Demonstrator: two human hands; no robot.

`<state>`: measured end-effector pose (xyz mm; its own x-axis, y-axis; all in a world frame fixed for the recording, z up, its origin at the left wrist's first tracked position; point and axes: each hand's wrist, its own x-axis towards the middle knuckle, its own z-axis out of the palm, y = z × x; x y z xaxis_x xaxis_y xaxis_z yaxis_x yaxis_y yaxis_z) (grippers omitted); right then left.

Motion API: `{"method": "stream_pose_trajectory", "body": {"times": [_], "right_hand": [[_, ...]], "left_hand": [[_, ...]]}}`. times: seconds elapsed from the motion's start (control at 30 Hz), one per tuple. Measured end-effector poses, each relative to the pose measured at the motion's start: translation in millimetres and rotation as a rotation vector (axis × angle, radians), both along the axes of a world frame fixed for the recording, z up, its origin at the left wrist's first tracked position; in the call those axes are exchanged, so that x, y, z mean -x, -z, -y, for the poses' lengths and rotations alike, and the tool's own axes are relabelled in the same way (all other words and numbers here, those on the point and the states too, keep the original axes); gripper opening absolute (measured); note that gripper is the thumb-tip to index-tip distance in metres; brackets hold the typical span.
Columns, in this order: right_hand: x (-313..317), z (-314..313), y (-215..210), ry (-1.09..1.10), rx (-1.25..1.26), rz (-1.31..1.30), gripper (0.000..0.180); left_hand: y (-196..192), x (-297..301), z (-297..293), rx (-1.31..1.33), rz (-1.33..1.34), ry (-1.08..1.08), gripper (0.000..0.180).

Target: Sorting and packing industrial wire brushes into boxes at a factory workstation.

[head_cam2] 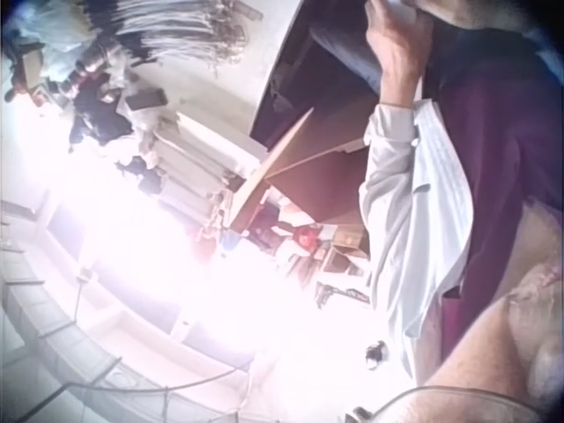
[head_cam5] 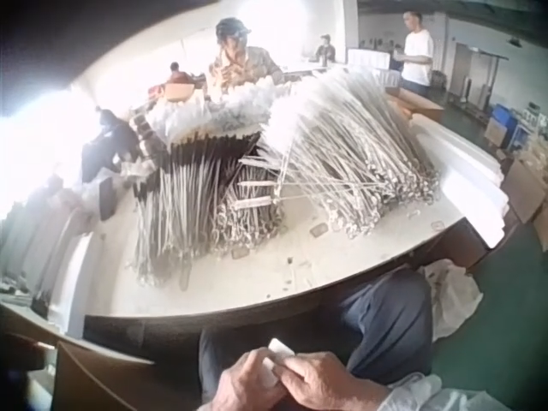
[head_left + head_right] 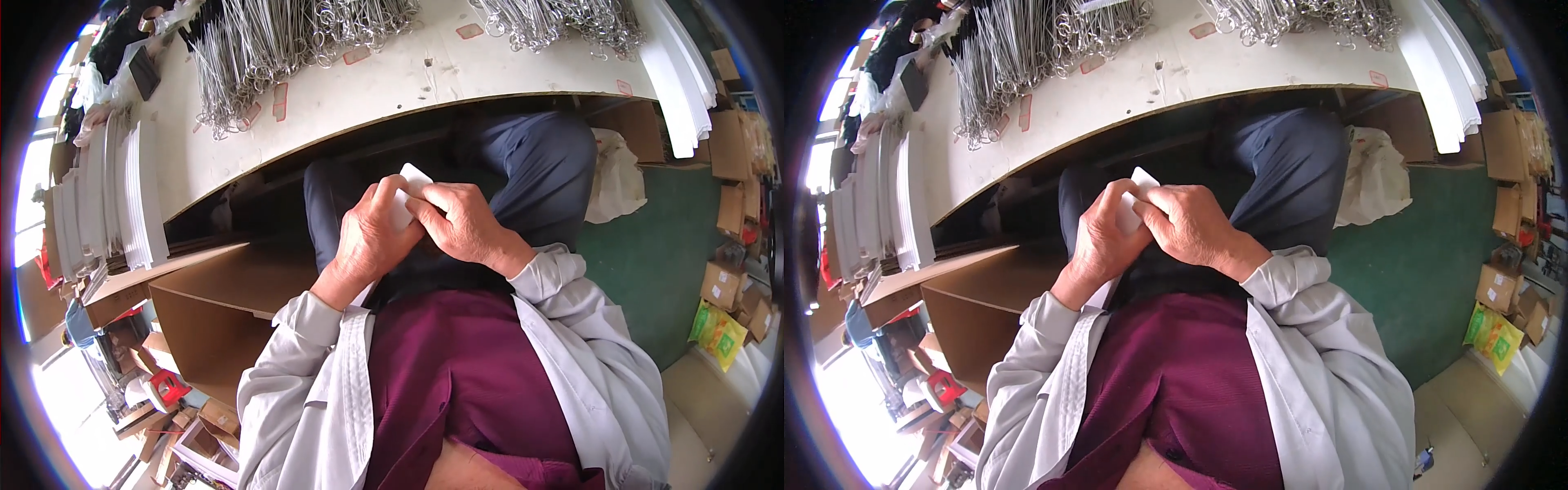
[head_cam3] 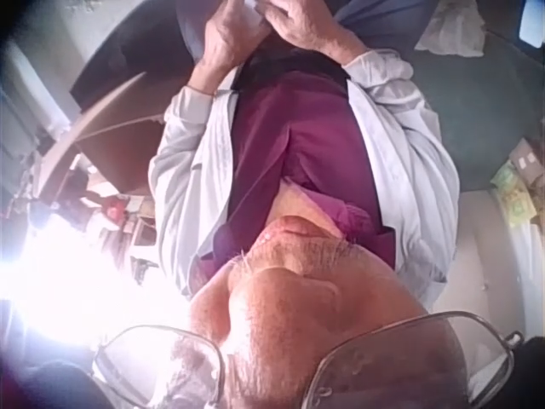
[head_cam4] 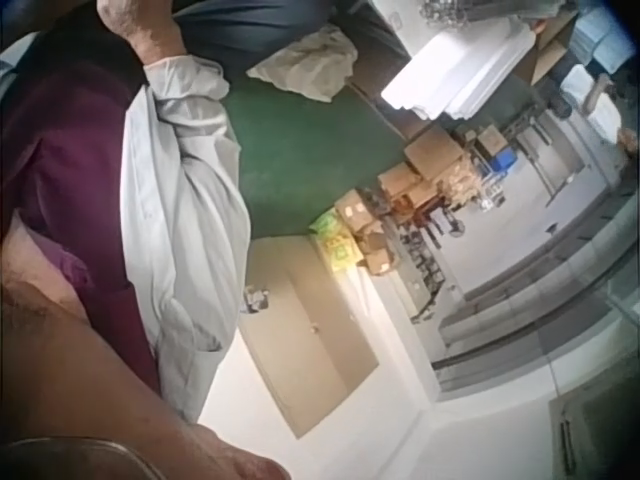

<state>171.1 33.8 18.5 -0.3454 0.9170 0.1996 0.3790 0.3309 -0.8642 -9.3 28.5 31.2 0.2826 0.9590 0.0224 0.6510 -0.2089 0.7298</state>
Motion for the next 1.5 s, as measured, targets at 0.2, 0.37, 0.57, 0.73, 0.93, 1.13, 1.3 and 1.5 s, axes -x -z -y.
{"method": "stream_pose_trajectory", "body": {"times": [0.2, 0.37, 0.57, 0.73, 0.93, 1.13, 1.3, 1.5], "right_hand": [[12.5, 14.2, -3.4, 0.224, 0.233, -0.365, 0.031], [13.5, 8.9, -4.5, 0.155, -0.204, 0.038, 0.030], [17.4, 5.8, -0.8, 0.235, 0.123, -0.152, 0.020], [22.2, 7.3, 4.0, 0.209, 0.271, -0.200, 0.017], [13.9, 1.0, 9.3, 0.234, 0.514, -0.375, 0.018], [19.2, 9.9, 8.7, 0.301, 0.354, -0.275, 0.023], [24.4, 18.2, 5.7, 0.272, 0.193, -0.279, 0.024], [19.1, 19.1, 3.2, 0.110, 0.070, -0.012, 0.033]], "left_hand": [[5.2, -1.8, 4.9, 0.006, 0.071, -0.058, 0.051], [11.0, -3.9, 10.7, 0.012, 0.117, -0.127, 0.061], [12.7, -10.0, 16.5, 0.015, 0.025, -0.142, 0.075], [19.3, -8.0, 19.0, -0.159, -0.024, -0.144, 0.062], [20.8, -8.1, 22.3, -0.160, -0.011, -0.163, 0.058], [21.5, -8.9, 25.7, -0.165, 0.006, -0.170, 0.058], [22.8, -3.2, 25.1, -0.180, 0.027, -0.181, 0.058], [24.4, 1.5, 21.9, -0.114, 0.069, -0.185, 0.055]]}}
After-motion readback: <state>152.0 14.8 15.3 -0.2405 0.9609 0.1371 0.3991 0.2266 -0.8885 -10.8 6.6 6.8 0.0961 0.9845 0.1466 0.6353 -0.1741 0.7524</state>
